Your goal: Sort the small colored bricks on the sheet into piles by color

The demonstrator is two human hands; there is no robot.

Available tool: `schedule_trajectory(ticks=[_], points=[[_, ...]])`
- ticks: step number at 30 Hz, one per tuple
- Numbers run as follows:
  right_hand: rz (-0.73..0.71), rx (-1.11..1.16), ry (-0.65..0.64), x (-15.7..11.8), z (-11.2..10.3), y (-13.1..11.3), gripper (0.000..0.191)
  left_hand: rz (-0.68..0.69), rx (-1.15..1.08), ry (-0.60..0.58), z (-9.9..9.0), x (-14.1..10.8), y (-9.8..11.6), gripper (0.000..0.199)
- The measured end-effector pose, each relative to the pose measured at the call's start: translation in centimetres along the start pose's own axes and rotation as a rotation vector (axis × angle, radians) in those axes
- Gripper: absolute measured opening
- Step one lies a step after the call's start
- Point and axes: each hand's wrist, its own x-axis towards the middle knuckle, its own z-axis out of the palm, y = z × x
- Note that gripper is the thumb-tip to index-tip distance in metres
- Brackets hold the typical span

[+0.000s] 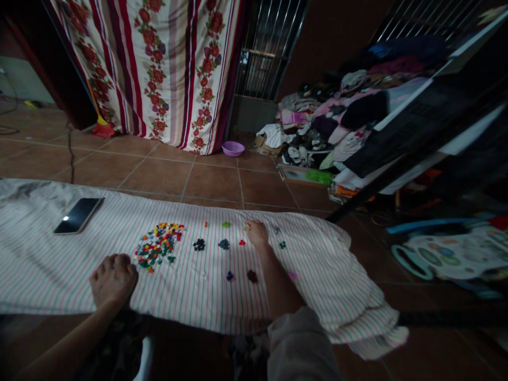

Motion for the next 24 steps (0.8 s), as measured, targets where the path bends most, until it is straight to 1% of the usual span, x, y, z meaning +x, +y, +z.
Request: schedule_trajectory(ticks=[3,8,12,15,17,20,24], points=[[0.01,-0.011,-0.017,0.1,-0.1,0.1,0.038,0.012,0.01,0.029,0.4,0.0,-0.2,0.033],[0.011,0.003,0.016,0.3,-0.6,-0.1,0.037,0.043,0.017,0.081,0.6,0.1,-0.3,0.029],[0.01,-0.001,0.054,0.4,-1.1,-1.4,0.037,0.047,0.009,0.094,0.7,0.0,-0.3,0.029],[-0.061,0.026,0.084,0.5,-1.1,-3.5,0.035,0.054,0.003,0.102,0.8,0.0,-0.3,0.03],[-0.123,0.065,0.072,0.3,-0.9,-5.5,0.033,0.056,0.003,0.097,0.8,0.0,-0.3,0.03],[-0.237,0.138,0.02,-0.1,-0.3,-8.8,0.03,0.057,-0.01,0.085,0.8,0.1,-0.3,0.03],[-0.397,0.219,-0.086,-1.0,1.0,-13.1,0.026,0.05,-0.02,0.063,0.7,0.1,-0.3,0.03]])
